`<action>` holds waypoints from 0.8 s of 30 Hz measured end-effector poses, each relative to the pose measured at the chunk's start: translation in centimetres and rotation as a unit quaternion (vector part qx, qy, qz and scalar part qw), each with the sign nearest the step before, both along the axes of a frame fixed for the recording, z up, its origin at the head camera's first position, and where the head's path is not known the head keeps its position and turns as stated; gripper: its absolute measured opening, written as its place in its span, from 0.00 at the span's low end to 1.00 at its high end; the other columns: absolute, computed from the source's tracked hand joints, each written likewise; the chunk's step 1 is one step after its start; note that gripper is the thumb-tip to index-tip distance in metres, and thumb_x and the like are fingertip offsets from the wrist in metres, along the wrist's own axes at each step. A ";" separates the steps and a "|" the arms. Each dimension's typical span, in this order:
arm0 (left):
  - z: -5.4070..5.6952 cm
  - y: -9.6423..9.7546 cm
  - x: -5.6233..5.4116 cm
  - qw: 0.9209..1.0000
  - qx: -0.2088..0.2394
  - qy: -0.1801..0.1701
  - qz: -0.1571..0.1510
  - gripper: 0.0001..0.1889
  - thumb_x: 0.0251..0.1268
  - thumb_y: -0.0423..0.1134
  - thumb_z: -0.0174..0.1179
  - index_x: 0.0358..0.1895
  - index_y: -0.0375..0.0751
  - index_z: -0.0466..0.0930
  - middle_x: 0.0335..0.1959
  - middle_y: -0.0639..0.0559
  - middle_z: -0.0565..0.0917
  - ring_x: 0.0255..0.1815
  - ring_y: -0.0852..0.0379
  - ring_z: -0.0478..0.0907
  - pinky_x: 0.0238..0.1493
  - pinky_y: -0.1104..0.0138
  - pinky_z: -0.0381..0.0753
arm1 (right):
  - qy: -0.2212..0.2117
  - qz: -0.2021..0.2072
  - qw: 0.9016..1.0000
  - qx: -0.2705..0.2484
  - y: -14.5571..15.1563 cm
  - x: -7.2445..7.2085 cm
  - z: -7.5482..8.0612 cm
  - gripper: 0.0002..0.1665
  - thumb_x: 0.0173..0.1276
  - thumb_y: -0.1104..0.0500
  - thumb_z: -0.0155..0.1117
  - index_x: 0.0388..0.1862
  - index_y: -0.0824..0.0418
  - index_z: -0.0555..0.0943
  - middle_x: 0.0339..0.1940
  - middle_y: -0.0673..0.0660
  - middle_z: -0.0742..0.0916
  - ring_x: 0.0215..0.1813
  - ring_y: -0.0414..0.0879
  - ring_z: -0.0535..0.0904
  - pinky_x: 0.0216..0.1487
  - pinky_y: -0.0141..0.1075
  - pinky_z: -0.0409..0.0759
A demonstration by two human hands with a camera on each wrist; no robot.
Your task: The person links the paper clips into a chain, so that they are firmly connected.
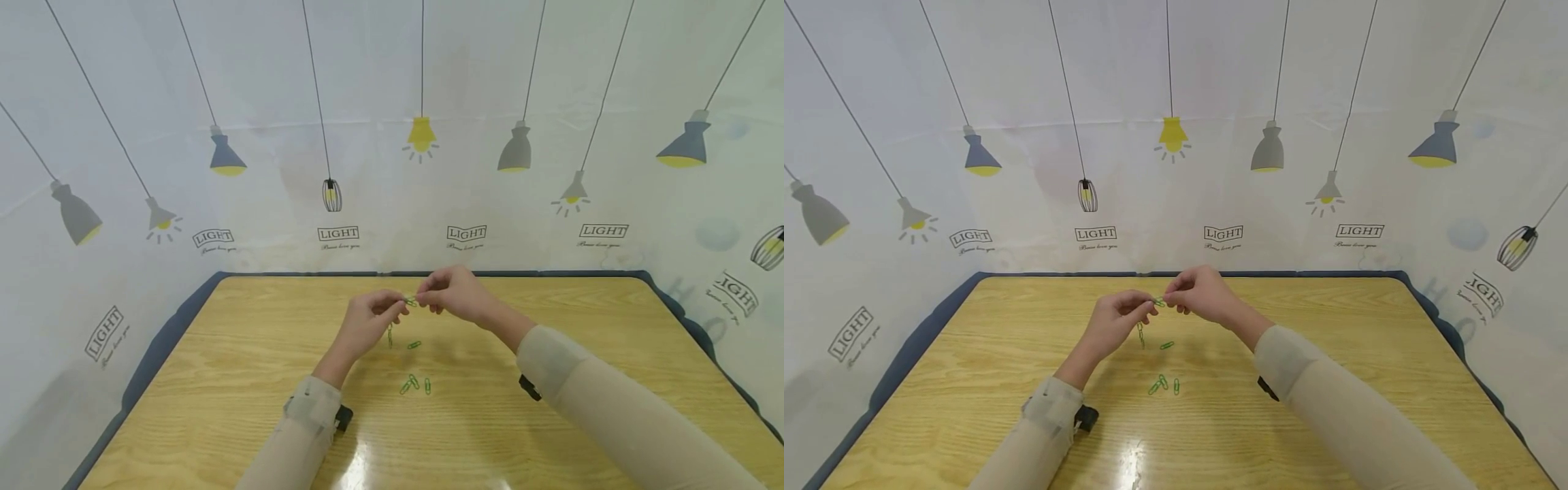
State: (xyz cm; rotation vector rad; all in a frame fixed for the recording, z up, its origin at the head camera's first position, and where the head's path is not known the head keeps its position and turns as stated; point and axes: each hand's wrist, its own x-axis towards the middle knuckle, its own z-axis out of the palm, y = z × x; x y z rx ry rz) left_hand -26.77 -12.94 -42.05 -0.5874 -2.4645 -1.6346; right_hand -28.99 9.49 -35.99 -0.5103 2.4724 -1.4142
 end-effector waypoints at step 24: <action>0.2 -0.6 -0.1 0.997 -0.015 -0.050 -0.048 0.13 0.77 0.39 0.64 0.59 0.45 0.84 0.51 0.42 0.90 0.42 0.49 0.88 0.44 0.55 0.89 | 0.032 -0.002 0.999 0.011 -0.5 0.7 -0.9 0.05 0.79 0.60 0.66 0.43 0.61 0.86 0.37 0.55 0.89 0.40 0.46 0.86 0.44 0.38 0.85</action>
